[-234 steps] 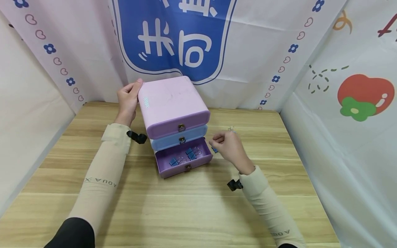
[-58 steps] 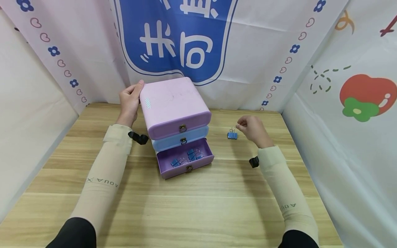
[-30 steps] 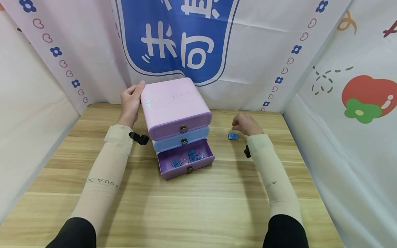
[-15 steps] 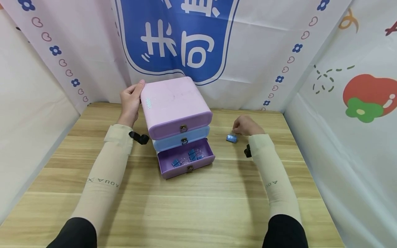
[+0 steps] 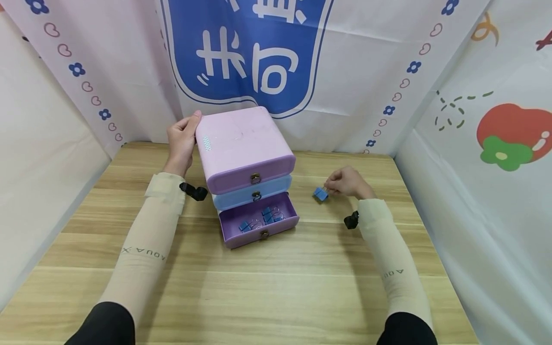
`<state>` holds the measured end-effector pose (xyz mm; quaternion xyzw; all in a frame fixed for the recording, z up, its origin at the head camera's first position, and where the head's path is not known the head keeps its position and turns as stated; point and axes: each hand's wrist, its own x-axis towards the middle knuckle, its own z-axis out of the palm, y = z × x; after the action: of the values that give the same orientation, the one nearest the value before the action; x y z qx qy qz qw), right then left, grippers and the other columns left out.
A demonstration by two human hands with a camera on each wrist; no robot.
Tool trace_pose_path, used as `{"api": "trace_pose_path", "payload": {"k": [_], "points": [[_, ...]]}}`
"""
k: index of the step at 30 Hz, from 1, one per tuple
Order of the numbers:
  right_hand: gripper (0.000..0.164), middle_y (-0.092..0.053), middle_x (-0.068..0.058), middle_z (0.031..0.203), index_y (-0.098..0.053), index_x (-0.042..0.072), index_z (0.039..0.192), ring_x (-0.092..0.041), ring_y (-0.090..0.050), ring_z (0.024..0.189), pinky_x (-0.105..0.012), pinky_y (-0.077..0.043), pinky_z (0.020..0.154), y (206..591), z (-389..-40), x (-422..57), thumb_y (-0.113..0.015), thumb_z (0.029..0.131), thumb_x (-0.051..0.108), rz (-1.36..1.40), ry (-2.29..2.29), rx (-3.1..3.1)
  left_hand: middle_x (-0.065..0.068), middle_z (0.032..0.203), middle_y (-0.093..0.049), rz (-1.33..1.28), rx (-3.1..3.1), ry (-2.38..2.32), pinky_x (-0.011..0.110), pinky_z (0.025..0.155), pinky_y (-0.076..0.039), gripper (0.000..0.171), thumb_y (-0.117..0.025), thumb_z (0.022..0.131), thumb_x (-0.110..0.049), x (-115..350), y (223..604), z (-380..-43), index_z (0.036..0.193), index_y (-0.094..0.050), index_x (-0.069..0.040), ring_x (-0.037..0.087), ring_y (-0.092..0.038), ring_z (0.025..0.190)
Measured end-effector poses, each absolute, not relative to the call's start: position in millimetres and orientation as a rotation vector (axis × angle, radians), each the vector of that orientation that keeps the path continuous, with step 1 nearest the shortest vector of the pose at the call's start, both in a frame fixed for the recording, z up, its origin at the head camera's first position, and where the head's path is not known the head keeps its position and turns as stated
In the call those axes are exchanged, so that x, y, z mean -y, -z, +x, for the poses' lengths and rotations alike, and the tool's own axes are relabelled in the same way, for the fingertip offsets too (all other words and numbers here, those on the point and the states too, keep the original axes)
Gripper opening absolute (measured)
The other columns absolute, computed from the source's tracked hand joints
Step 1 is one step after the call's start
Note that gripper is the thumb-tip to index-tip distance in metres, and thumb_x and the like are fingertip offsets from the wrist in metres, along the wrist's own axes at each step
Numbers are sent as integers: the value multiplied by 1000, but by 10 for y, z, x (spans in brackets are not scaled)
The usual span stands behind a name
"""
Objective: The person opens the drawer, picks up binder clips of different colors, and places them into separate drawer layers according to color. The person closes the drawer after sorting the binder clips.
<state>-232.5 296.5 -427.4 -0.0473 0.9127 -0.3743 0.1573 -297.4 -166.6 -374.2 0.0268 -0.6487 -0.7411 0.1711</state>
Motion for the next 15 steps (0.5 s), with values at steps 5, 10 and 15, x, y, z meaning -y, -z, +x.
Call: {"api": "trace_pose_path", "payload": {"k": [5,10,15], "points": [[23,-78,-19,112,-76,0,115,-33,-76,101,-45,-64,91,4243,-2139,-2880,-67,106,19,-77,1218,-2568,-7,81,-71,78,1834,2120,17,61,-48,35,-80,93,-48,1662,3739,-2971,99,-83,-13,5,-58,68],[27,-77,-21,113,-75,-2,118,-30,-76,101,-43,-64,93,4161,-1983,-2744,-70,104,21,-30,1332,-2537,-7,81,-71,82,1828,2131,17,62,-48,36,-80,93,-48,1664,3736,-2965,100,-83,-13,5,-59,69],[30,-77,-18,112,-74,0,120,-16,-75,91,-32,-65,87,4048,-1872,-2631,-71,103,26,22,1381,-2552,-7,80,-70,80,1826,2134,17,61,-48,35,-80,93,-47,1657,3739,-2964,99,-82,-13,5,-58,68]]}}
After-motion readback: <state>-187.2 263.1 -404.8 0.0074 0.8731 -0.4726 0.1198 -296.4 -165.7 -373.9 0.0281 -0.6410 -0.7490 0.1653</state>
